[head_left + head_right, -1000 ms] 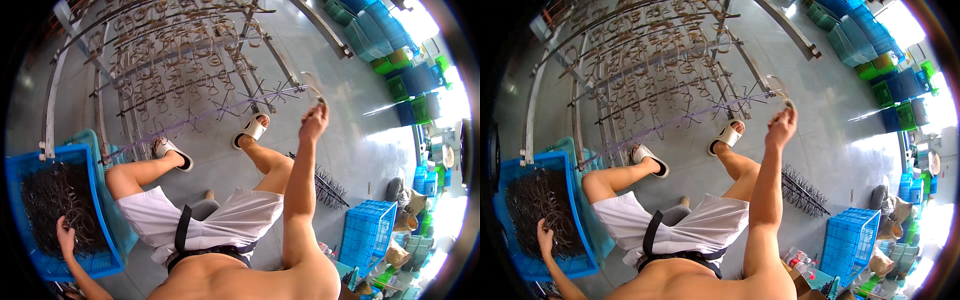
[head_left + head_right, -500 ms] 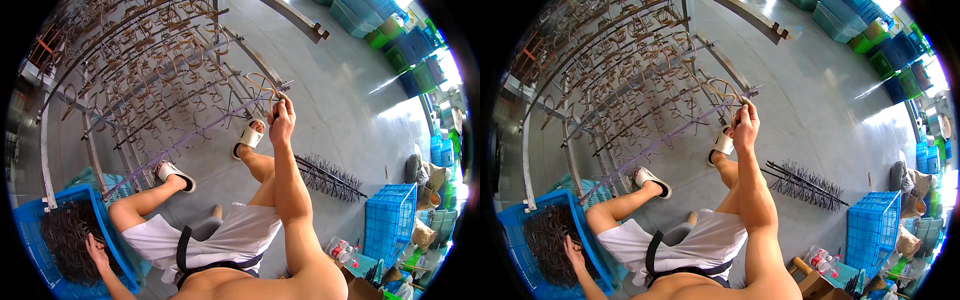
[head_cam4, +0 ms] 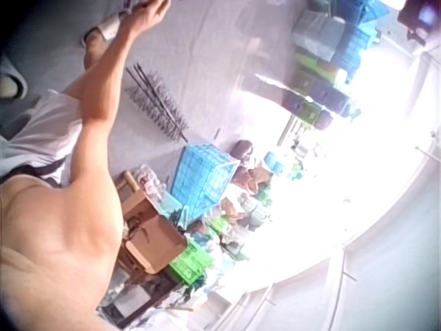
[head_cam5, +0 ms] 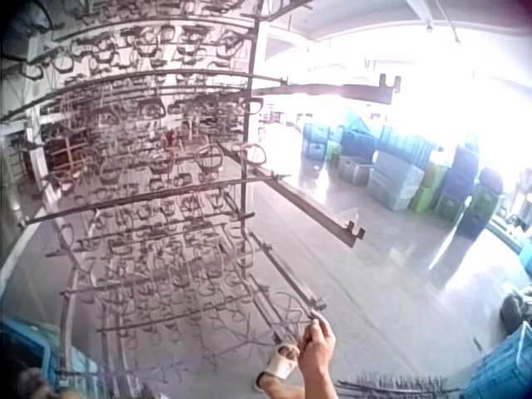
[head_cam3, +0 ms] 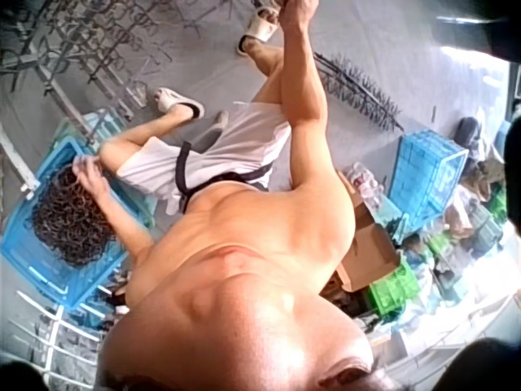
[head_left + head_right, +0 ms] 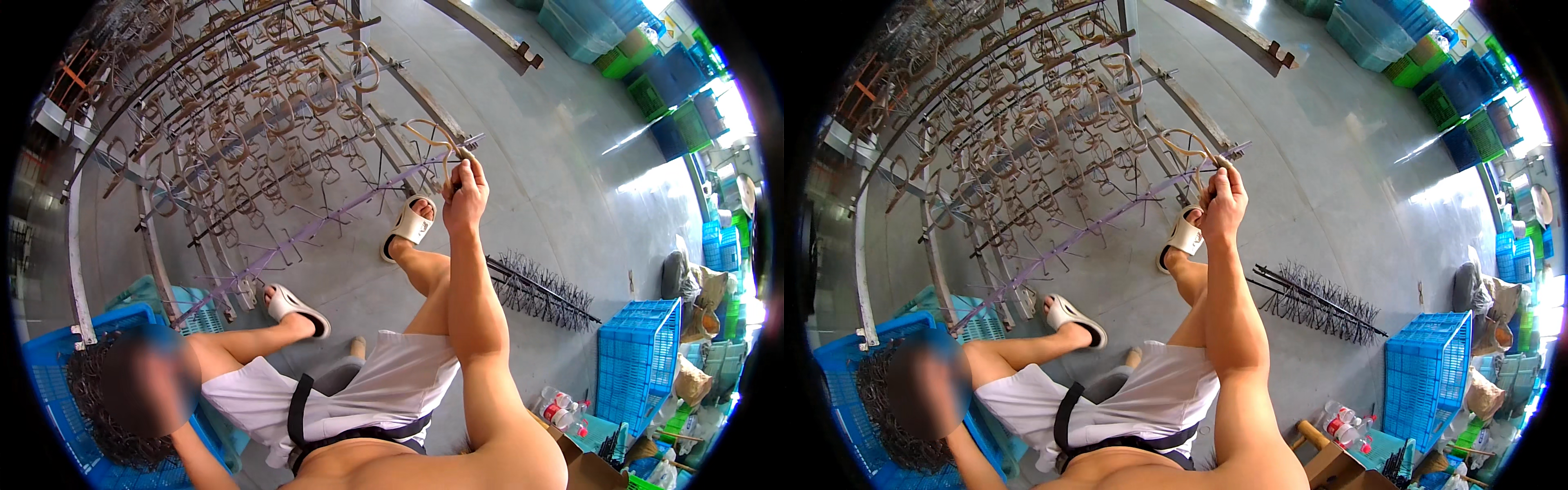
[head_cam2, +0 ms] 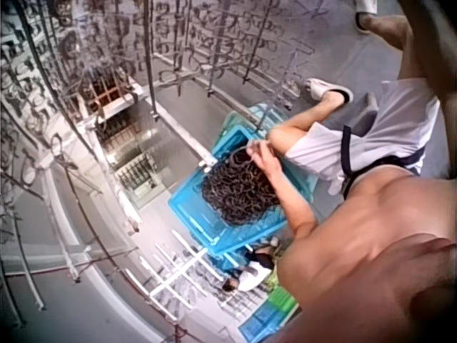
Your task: The person picks up a metal rod with prongs and places it on a rack. Then, they repeatedly pick up metal hooks from a blue basket and attach them one by one to the prongs on the rod. The person continues this process, filling the rod with hooks.
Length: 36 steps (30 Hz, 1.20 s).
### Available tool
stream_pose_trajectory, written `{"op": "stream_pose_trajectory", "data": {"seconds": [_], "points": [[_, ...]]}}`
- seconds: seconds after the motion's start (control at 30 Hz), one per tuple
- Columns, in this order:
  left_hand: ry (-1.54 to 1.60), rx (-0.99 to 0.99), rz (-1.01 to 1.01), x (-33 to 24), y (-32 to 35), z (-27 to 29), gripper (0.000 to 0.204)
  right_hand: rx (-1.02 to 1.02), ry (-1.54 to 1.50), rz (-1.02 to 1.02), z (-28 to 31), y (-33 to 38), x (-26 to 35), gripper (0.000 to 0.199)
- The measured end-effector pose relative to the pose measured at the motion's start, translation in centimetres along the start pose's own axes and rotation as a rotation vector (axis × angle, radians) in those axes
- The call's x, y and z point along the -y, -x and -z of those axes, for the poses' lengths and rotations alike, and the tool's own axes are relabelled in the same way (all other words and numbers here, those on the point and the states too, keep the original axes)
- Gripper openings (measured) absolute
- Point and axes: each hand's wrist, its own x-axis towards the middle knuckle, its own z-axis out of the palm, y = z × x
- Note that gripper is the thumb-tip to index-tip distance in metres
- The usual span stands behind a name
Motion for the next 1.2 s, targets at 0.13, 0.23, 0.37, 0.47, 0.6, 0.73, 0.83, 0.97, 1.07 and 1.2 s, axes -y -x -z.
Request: {"op": "stream_pose_trajectory", "data": {"seconds": [0.13,0.23,0.37,0.47,0.6,0.73,0.83,0.97,1.07,1.2], "points": [[-0.724,0.177,-0.446,-1.1,0.9,-4.0,0.035,-0.014,-0.064,-0.040,-0.9,-0.1,0.1,0.016],[0.137,0.066,0.077,2.3,-0.5,-6.0,0.026,-0.019,-0.086,-0.032,-0.3,-0.4,0.3,0.016],[0.211,-0.015,-0.015,1.3,-0.2,-7.8,0.021,0.037,-0.098,-0.030,0.3,-1.1,0.5,0.016],[0.208,-0.052,-0.060,2.7,-0.9,-7.2,0.021,0.010,-0.057,-0.044,-0.6,-0.8,1.0,0.015],[0.232,-0.103,-0.047,3.2,-1.0,-7.3,0.021,-0.013,-0.055,-0.023,-0.7,-0.6,0.8,0.015],[0.211,-0.114,-0.050,3.1,-0.9,-7.6,0.020,-0.048,-0.001,0.005,-1.1,-0.2,1.0,0.014],[0.242,-0.093,-0.050,3.6,-0.9,-7.2,0.020,-0.048,0.016,-0.018,-1.1,-0.1,1.2,0.016],[0.217,-0.038,-0.077,3.7,-1.0,-6.9,0.020,0.033,0.010,-0.022,-0.2,-0.4,0.7,0.018],[0.174,-0.023,-0.145,3.1,-0.7,-7.0,0.020,0.044,0.018,-0.009,-0.4,0.0,0.4,0.018],[0.120,-0.019,-0.059,5.7,-1.4,-5.7,0.022,-0.047,0.028,0.040,-1.9,0.9,0.1,0.016]]}}
